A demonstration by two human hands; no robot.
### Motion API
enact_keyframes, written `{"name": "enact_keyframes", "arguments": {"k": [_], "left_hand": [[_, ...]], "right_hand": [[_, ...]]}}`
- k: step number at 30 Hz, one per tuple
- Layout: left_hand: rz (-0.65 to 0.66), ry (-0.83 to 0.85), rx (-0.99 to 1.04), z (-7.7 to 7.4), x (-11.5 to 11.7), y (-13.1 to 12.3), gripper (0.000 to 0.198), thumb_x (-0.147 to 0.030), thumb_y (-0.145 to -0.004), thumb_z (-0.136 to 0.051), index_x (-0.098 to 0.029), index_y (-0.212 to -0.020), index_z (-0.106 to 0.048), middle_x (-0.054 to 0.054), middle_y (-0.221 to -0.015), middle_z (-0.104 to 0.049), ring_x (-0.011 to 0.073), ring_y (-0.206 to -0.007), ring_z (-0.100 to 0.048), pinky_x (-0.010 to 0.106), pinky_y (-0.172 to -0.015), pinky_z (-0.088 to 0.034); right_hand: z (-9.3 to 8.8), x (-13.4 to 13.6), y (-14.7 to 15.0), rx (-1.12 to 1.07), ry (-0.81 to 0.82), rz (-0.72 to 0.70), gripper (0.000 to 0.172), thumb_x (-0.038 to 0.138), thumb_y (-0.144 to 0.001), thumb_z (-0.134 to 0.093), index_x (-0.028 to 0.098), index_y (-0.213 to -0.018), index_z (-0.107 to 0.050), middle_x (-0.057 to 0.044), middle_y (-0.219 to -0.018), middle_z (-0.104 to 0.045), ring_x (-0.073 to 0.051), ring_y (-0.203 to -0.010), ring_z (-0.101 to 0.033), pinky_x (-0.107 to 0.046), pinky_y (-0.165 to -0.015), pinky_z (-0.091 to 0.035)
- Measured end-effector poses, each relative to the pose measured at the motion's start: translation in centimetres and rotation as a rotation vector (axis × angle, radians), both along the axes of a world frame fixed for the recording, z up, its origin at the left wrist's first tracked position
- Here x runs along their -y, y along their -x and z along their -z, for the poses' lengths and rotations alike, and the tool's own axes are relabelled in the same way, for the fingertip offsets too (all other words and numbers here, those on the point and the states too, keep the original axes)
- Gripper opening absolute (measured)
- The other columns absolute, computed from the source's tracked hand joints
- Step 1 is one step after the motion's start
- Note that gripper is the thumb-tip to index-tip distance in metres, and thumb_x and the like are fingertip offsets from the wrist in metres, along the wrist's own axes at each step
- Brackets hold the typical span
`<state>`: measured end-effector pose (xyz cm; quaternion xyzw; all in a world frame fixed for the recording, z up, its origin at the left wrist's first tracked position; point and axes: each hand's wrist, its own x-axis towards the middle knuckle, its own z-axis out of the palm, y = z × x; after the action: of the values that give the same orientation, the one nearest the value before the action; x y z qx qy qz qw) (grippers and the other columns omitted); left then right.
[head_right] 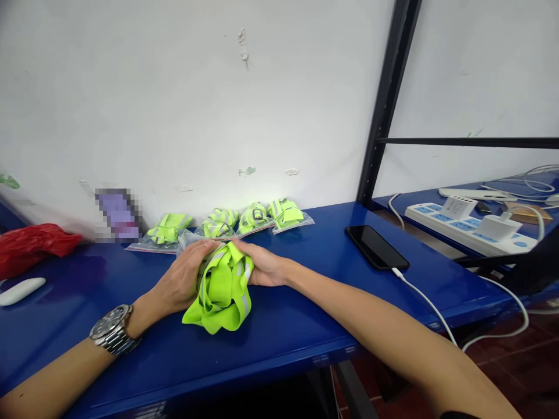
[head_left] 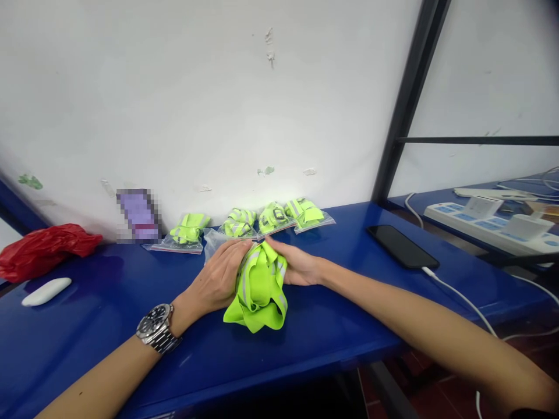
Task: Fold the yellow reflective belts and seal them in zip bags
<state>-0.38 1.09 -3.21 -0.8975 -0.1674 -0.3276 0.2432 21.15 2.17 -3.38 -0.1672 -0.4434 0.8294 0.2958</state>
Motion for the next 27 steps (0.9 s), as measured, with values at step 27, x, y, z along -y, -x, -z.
{"name": "enact_keyframes", "arguments": {"k": [27], "left_hand": [[-0.009, 0.048, -0.091, -0.3, 1.2, -2.9, 0.089, -0.036, -0.087, -0.059, -0.006, -0.151, -0.006, 0.026, -0.130, -0.055, 0.0349, -0.122, -0.053, 0.058, -0.102, -0.041]], "right_hand": [[0.5, -0.3, 0.7, 0.266, -0.238, 0.344, 0.011, 0.020, -0.065, -0.069, 0.015, -0.073, -0.064, 0.001, -0.066, -0.061, -0.013, -0.062, -0.056, -0.024, -0.059, -0.045]]}}
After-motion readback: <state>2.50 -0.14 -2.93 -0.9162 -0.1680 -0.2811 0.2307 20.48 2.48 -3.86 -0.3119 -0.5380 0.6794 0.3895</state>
